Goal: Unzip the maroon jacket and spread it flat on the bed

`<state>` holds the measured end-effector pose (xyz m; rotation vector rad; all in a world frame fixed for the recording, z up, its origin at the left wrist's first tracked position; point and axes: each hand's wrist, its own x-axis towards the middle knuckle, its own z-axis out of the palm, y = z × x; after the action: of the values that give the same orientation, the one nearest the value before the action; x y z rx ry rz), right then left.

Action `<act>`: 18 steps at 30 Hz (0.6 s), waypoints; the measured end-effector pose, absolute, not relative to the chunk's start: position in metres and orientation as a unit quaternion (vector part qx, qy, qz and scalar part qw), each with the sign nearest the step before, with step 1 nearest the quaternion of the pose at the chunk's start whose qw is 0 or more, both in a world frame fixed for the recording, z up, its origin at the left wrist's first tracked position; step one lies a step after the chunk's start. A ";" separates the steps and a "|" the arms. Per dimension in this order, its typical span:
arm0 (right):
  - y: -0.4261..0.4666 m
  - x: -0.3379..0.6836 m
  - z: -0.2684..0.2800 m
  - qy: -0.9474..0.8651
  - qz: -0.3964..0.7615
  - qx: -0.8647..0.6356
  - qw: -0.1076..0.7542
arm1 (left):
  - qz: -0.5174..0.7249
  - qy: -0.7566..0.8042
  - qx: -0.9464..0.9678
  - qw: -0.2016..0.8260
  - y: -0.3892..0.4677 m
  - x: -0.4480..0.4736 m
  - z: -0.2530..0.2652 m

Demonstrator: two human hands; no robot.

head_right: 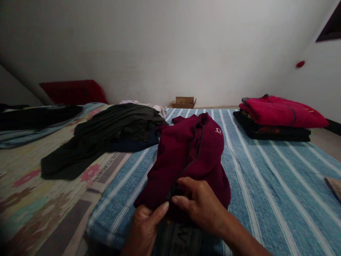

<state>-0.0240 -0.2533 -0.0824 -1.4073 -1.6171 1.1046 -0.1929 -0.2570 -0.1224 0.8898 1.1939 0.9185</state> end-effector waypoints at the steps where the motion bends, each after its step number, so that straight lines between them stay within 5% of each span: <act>1: -0.248 -0.025 -0.084 -0.621 0.434 -0.541 0.367 | 0.402 0.512 0.407 0.641 -0.252 -0.190 -0.118; 11: -0.223 -0.022 -0.078 -0.576 0.499 -0.499 0.412 | 0.394 0.531 0.562 0.497 -0.222 -0.177 -0.097; 18: -0.231 -0.028 -0.068 -0.704 0.333 -0.534 0.329 | 0.372 0.598 0.539 0.462 -0.236 -0.181 -0.093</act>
<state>-0.0283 -0.2315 -0.0683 -1.3982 -1.8432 0.8709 -0.1809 -0.2364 -0.0933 1.3246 1.4702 0.9152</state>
